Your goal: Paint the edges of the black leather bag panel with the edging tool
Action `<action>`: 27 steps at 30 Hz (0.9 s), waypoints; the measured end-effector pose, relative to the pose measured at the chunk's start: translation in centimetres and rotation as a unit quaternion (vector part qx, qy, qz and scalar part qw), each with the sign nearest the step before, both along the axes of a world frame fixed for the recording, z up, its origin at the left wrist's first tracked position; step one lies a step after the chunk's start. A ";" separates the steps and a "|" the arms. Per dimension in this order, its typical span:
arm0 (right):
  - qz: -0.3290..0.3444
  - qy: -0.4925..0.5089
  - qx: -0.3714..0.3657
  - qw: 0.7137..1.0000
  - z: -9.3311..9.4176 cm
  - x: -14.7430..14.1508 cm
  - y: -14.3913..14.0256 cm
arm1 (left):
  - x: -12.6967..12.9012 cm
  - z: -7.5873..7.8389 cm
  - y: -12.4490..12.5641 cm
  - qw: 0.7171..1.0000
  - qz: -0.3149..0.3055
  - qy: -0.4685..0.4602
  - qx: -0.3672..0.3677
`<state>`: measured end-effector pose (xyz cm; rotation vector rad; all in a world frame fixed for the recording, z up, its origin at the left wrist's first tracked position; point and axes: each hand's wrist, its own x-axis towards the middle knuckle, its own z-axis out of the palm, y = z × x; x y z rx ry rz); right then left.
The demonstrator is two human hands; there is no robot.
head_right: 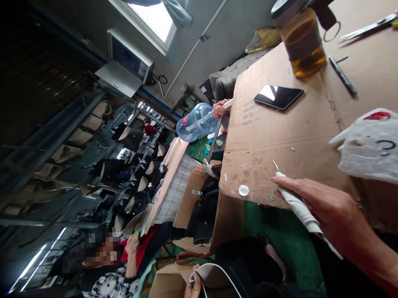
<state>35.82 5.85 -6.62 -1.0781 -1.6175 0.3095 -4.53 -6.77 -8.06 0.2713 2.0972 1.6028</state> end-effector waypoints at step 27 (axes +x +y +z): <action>-0.055 -0.035 0.014 0.998 1.6 -0.4 -0.2 | -1.6 -1.6 -1.2 0.998 0.034 -0.043 0.031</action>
